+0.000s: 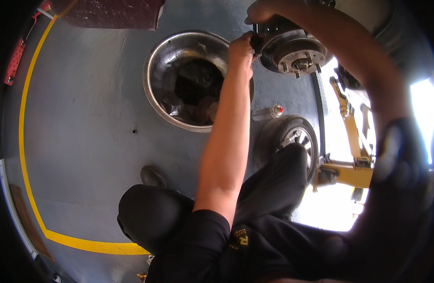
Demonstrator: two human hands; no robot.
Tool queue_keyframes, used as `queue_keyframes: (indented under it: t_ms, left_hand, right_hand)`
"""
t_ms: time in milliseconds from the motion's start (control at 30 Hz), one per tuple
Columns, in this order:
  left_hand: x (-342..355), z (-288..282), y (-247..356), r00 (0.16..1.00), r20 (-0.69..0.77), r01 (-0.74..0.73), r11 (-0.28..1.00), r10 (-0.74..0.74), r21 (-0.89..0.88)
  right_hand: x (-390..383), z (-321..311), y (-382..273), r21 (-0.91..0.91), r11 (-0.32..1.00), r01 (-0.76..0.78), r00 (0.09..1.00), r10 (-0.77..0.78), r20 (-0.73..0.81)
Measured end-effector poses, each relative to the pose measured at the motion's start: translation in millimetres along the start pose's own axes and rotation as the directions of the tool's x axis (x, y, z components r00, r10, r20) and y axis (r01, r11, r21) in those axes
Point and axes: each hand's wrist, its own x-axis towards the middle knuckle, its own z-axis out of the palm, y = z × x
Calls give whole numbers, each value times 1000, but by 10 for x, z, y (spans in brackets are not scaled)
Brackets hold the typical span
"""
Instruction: The person works on a car's brake assembly while kneeling beside a metal bowl. They use a wrench to loosen and remove bolts from the brake caliper, then retrieve a socket from a nearby tool cart and continue fastening components on the brake rotor area.
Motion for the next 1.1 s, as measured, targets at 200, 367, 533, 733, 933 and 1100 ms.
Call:
queue_keyframes:
  t_ms: [200, 367, 533, 733, 933, 1100]
  left_hand:
    - [178, -92, -282, 878, -188, -388, 884, 441, 260]
    - [365, -290, -519, 466, 37, -581, 274, 884, 766]
    - [2, 27, -242, 865, -238, -299, 834, 443, 464]
    - [23, 140, -319, 796, -347, -306, 824, 496, 476]
    - [3, 168, -300, 782, -435, -266, 870, 446, 414]
    - [17, 313, -363, 841, -311, -311, 866, 443, 392]
  right_hand:
    - [-109, -443, -546, 20, 997, -68, 987, 65, 144]
    - [-265, -469, -880, -86, 991, -104, 986, 114, 123]
    - [-460, -221, -626, -282, 951, 128, 985, -154, -72]
    - [-185, -65, -455, -408, 905, 122, 967, -202, -157]
    - [-124, -105, -437, -488, 731, 477, 835, -550, -9]
    - [109, 183, 519, -42, 936, 350, 930, -352, -106]
